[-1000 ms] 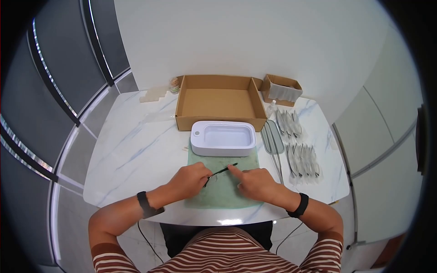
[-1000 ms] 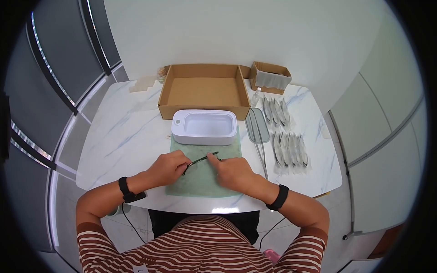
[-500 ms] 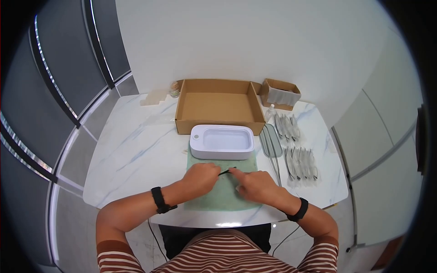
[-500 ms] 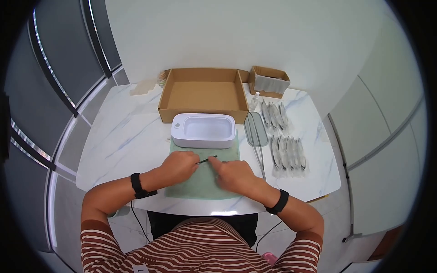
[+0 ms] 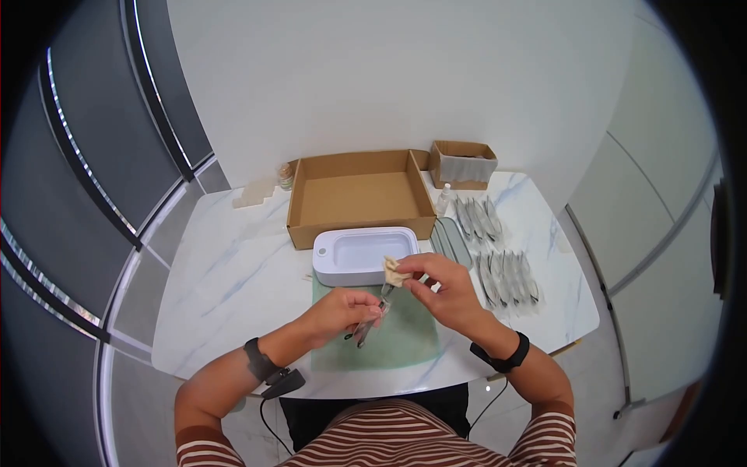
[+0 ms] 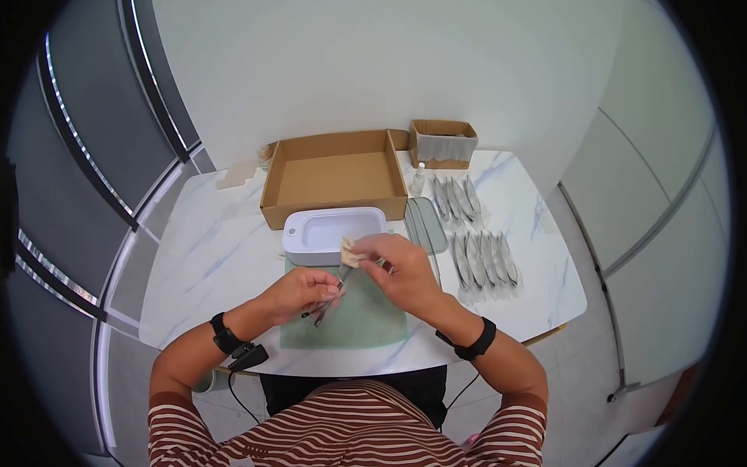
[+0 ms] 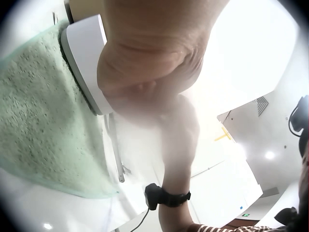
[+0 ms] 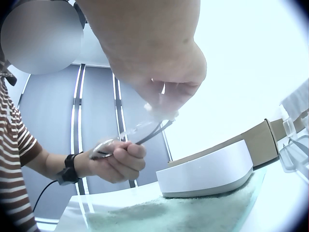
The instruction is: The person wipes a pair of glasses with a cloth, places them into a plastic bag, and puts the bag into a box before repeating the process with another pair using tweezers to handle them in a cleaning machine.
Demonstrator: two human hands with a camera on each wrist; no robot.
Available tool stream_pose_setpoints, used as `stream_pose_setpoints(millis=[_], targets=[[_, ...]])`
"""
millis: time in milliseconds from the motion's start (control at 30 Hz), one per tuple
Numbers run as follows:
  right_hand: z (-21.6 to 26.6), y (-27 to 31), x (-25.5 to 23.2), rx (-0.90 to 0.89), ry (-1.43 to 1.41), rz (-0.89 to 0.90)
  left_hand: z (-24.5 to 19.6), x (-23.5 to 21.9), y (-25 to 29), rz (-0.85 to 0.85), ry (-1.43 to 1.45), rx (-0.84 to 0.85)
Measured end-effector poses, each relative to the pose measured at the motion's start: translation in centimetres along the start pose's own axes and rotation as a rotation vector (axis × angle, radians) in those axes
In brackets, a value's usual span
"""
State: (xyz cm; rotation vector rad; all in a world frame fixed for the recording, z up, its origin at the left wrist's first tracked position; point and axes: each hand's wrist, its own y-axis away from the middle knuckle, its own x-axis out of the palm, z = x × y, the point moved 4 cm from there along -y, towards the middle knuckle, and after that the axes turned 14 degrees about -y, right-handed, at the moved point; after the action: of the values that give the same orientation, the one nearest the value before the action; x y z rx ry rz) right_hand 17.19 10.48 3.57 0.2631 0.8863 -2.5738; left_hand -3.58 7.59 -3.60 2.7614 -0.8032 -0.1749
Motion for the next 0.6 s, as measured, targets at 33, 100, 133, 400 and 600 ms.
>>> stream_pose_setpoints(millis=[33, 100, 133, 400, 600], targets=[[-0.1, -0.2, 0.1, -0.002, -0.004, 0.005, -0.2, 0.3, 0.1, 0.015, 0.030, 0.003], [0.5, -0.5, 0.5, -0.209, 0.174, 0.011, 0.3, 0.2, 0.0, 0.018, 0.035, 0.034], [0.7, -0.8, 0.6, -0.210, 0.169, 0.018, 0.4, 0.2, 0.0, 0.028, 0.035, 0.066], [1.2, -0.3, 2.0, -0.297, 0.216, 0.053, -0.6, -0.1, 0.0, -0.053, 0.010, 0.031], [3.1, 1.2, 4.4, -0.407, 0.183, 0.179, 0.0, -0.8, -0.4, -0.137, 0.134, 0.046]])
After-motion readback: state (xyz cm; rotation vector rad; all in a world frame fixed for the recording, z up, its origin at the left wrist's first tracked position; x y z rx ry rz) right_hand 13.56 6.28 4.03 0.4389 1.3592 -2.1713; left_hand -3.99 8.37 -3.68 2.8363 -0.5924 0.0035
